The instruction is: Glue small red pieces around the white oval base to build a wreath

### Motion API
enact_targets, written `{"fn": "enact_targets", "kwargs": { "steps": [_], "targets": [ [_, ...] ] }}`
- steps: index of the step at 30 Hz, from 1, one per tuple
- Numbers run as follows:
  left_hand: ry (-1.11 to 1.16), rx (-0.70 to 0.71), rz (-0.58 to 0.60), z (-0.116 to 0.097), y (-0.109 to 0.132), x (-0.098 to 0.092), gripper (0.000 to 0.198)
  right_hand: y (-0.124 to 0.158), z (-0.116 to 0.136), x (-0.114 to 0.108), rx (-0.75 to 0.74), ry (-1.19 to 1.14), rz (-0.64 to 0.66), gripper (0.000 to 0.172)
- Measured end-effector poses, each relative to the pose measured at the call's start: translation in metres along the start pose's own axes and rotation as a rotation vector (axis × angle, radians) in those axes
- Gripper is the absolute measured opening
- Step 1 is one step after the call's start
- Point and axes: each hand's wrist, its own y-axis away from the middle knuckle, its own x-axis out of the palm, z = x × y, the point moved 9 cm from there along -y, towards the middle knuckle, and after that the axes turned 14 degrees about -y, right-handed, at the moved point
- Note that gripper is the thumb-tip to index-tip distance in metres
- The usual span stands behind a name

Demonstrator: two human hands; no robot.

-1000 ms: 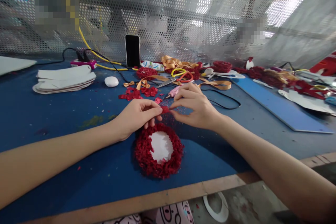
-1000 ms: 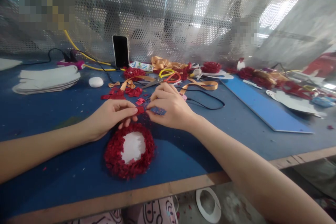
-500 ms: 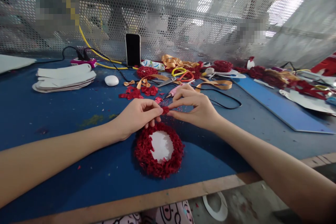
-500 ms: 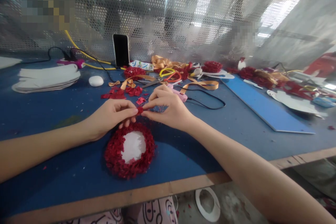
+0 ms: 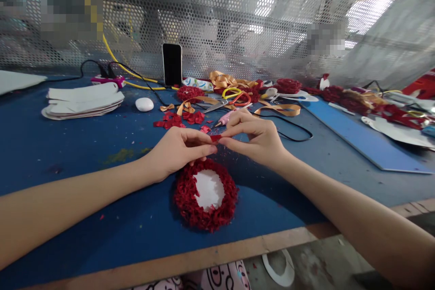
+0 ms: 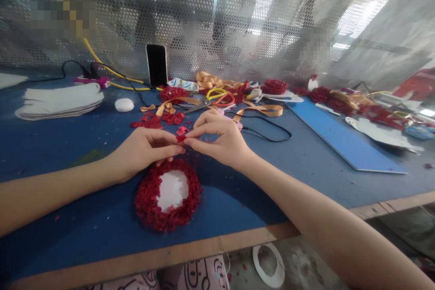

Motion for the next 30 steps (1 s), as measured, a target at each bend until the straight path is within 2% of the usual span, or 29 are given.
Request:
{"fn": "enact_targets", "kwargs": {
  "steps": [7, 18, 30],
  "targets": [
    [0.061, -0.006, -0.043, 0.001, -0.001, -0.003, 0.03, 0.003, -0.005, 0.003, 0.043, -0.042, 0.003, 0.004],
    [0.176, 0.03, -0.089, 0.005, -0.004, -0.007, 0.033, 0.002, 0.0, 0.004, 0.022, -0.051, 0.003, 0.003],
    [0.143, 0.1, -0.133, 0.001, -0.002, -0.012, 0.021, 0.002, 0.011, 0.007, -0.063, 0.024, 0.022, 0.006]
  ]
}}
